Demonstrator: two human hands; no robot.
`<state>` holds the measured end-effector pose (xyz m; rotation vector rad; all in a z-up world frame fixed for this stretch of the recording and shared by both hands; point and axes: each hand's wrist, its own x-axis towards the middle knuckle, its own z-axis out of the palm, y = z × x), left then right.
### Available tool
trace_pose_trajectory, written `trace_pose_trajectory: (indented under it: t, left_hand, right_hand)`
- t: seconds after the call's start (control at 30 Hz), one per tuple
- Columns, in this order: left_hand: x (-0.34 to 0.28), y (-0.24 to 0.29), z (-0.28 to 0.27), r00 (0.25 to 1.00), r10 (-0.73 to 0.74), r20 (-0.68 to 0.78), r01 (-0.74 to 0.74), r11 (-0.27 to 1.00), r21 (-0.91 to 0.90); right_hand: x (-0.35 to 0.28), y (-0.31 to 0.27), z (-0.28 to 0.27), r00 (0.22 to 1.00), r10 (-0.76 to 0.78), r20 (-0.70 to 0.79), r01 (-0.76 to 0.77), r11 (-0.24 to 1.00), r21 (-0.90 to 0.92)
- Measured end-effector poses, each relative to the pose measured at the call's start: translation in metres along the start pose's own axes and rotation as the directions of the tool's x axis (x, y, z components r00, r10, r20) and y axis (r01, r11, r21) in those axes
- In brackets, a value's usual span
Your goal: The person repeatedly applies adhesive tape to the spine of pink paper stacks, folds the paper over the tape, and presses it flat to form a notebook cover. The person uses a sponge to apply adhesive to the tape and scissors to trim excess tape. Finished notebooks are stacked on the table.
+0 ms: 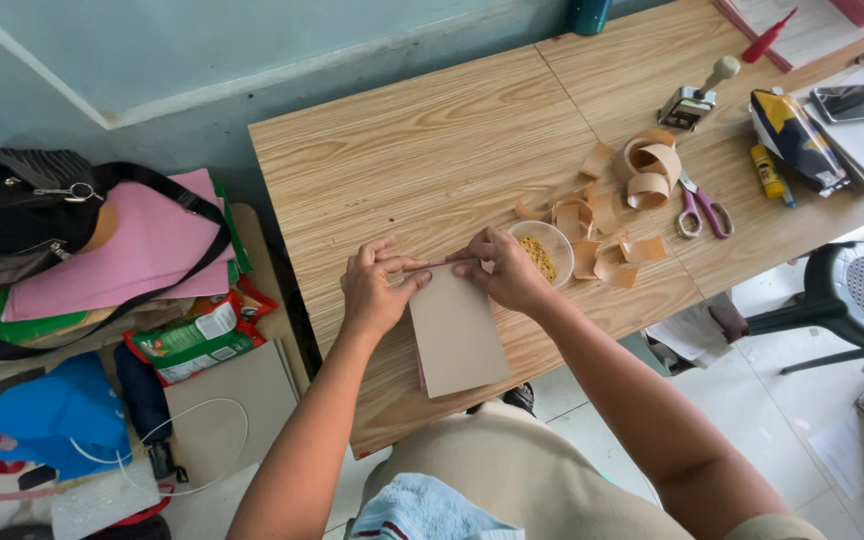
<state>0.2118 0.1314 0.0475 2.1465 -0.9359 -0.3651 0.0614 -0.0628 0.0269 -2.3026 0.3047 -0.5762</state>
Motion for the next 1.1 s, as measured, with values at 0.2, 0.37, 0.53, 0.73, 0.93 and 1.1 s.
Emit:
trace_pose_trajectory:
  t: [0.2, 0.37, 0.53, 0.73, 0.93, 1.1]
  left_hand:
    - [0.009, 0.004, 0.0, 0.992, 0.004, 0.129, 0.017, 0.986, -0.164]
    - [0.018, -0.022, 0.018, 0.991, -0.025, 0.133, 0.043, 0.99, -0.131]
    - [0.002, -0.014, 0.011, 0.996, -0.082, 0.037, 0.086, 0.99, -0.116]
    - [0.0, -0.015, 0.019, 0.993, -0.003, -0.121, -0.012, 0.992, -0.129]
    - [-0.008, -0.015, 0.021, 0.933, 0.336, -0.126, -0.311, 0.932, 0.184]
    - [-0.026, 0.0, 0.02, 0.857, 0.516, -0.014, -0.46, 0.776, 0.433]
  right_hand:
    - [0.009, 0.001, 0.002, 0.996, -0.013, 0.084, 0.028, 0.983, -0.182]
    - [0.004, 0.011, 0.002, 0.995, 0.072, 0.074, -0.062, 0.99, -0.129]
    - [-0.006, 0.023, 0.008, 0.989, 0.13, -0.065, -0.133, 0.991, -0.035]
    - [-0.003, 0.005, 0.005, 0.993, 0.087, -0.08, -0.091, 0.995, -0.037]
    - [-0.005, -0.009, 0.002, 0.939, -0.342, 0.047, 0.34, 0.891, -0.3]
    - [-0.023, -0.014, -0.003, 0.916, -0.398, 0.056, 0.384, 0.824, -0.416]
